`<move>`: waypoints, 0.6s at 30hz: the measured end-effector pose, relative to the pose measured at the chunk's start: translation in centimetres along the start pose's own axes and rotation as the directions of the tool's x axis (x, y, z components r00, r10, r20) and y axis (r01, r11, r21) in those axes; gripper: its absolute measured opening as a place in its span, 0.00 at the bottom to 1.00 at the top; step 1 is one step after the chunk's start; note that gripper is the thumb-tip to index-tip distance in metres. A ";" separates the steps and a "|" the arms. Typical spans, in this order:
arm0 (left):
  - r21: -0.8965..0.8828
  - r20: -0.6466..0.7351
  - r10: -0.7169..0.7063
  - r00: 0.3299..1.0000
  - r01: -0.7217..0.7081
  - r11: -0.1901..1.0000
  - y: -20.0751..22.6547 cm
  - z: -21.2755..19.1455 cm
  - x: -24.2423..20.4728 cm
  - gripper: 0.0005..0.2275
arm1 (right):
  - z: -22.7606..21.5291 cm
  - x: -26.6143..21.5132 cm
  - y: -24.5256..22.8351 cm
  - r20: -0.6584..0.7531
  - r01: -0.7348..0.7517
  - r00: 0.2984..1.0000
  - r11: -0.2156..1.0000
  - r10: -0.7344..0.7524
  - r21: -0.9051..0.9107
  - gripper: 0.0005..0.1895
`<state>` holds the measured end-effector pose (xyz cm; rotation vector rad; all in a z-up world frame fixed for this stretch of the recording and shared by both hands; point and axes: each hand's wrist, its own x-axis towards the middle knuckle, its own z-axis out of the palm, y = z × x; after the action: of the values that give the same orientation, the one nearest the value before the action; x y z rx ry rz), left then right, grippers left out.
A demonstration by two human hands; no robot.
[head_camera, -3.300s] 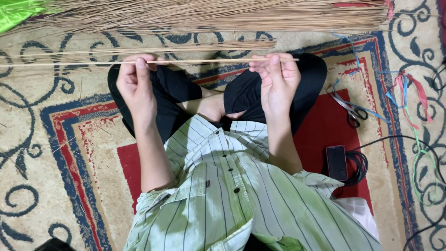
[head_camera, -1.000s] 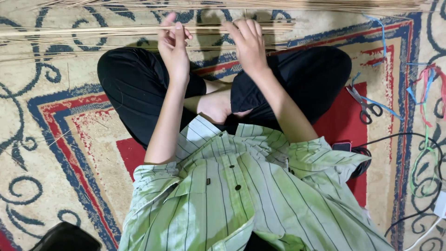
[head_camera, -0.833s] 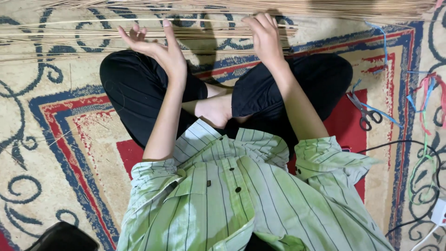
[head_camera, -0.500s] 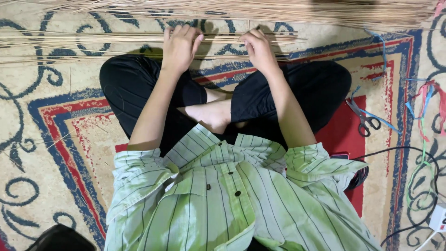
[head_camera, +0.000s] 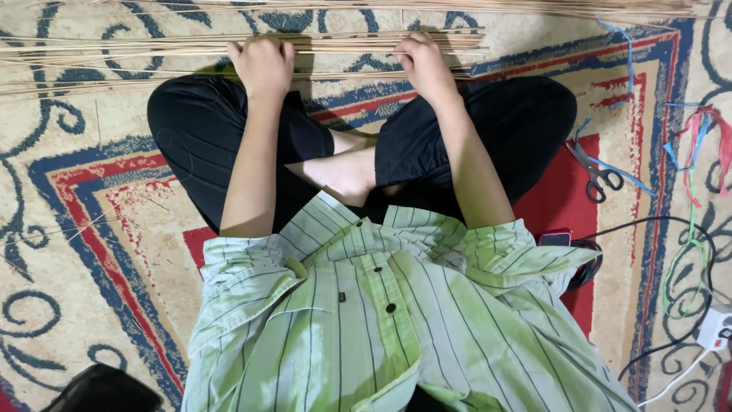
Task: Manually smoothing thin wooden broom sticks by running fingers along their length while sitting on the floor.
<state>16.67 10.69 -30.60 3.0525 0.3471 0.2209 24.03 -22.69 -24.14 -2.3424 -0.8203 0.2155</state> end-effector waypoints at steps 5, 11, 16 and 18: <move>0.096 0.075 0.084 0.994 -0.091 0.991 0.3 0.4 -0.5 0.28 | 0.8 -0.1 0.0 0.089 -0.030 0.996 1.000 0.030 -0.007 0.10; -0.340 0.144 0.349 0.926 -0.285 0.896 1.0 -2.3 -0.5 0.15 | 2.0 -0.6 1.0 0.185 -0.101 0.977 0.994 0.107 -0.041 0.16; -0.445 0.203 0.355 0.912 -0.237 0.863 0.9 -2.4 -0.7 0.05 | 1.7 -0.6 0.7 0.178 -0.107 0.976 0.990 0.123 -0.097 0.14; -0.437 0.267 0.331 0.905 -0.192 0.878 0.8 -1.3 -0.7 0.05 | 2.1 -0.8 1.6 0.122 -0.032 0.991 0.987 0.052 -0.161 0.13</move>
<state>15.99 9.79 -29.31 2.6431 -0.1323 -0.1975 23.50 -23.00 -26.82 -2.5174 -0.8772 0.3293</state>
